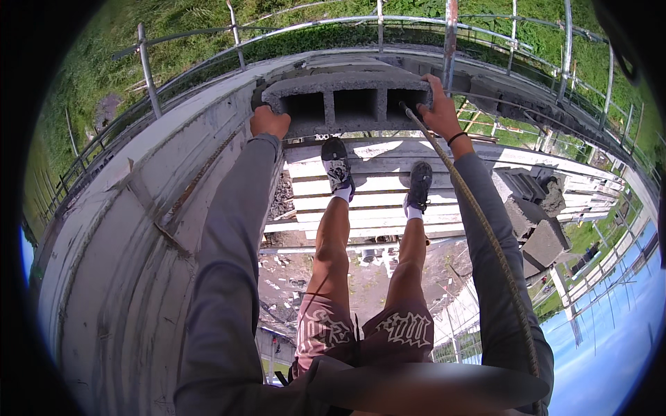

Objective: The person lifts concrete blocks from a stack on scaffolding and places them onto a partially built wall. They adjust the blocks by hand to align them with the existing course. The person then applies mortar to the top of the placed block using a trowel.

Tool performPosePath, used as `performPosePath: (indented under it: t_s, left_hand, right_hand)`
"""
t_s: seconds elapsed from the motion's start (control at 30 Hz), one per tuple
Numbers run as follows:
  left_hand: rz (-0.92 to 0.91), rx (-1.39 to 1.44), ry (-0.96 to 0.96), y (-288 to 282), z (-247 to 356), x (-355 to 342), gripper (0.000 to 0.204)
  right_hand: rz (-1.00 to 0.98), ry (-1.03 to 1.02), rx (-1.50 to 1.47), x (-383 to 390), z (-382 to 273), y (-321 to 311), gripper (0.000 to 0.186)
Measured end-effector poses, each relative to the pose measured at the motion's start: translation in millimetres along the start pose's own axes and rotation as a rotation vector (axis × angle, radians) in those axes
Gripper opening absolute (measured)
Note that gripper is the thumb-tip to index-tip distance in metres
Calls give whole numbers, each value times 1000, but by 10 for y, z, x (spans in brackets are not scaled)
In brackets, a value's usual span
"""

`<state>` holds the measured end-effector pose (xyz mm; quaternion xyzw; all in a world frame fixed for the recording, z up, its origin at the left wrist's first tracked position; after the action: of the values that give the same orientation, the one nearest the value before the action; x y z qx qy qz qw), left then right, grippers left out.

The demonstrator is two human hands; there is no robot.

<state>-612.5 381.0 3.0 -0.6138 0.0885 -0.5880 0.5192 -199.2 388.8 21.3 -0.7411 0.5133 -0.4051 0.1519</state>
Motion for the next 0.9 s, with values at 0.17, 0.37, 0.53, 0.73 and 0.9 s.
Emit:
performPosePath:
  t_s: [0.17, 0.37, 0.53, 0.73, 0.9]
  left_hand:
    - [-26, -30, -36, 52, -17, 28, 34]
    - [24, -34, -45, 121, 3, 75, 39]
    - [34, -31, -73, 136, 10, 82, 36]
    - [-7, 5, -85, 118, 66, 66, 38]
    - [-16, 16, -83, 155, 39, -27, 40]
  right_hand:
    - [21, 24, 26, -22, 61, 56, 70]
    - [71, -27, 61, -36, 61, 110, 69]
    - [68, 29, 58, -19, 36, 174, 70]
    - [101, -110, 75, -90, 117, 176, 71]
    - [-25, -53, 133, -127, 159, 139, 72]
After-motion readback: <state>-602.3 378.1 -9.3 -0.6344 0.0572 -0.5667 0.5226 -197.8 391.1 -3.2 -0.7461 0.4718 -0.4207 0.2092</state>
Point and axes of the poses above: each hand's wrist, its own x-axis away from the middle knuckle, its own y-axis out of the palm, z = x × y, the point moved 1 cm from there along -x, towards the middle knuckle, and after that the axes turned 2 degrees about x, right-handed, at the moved point
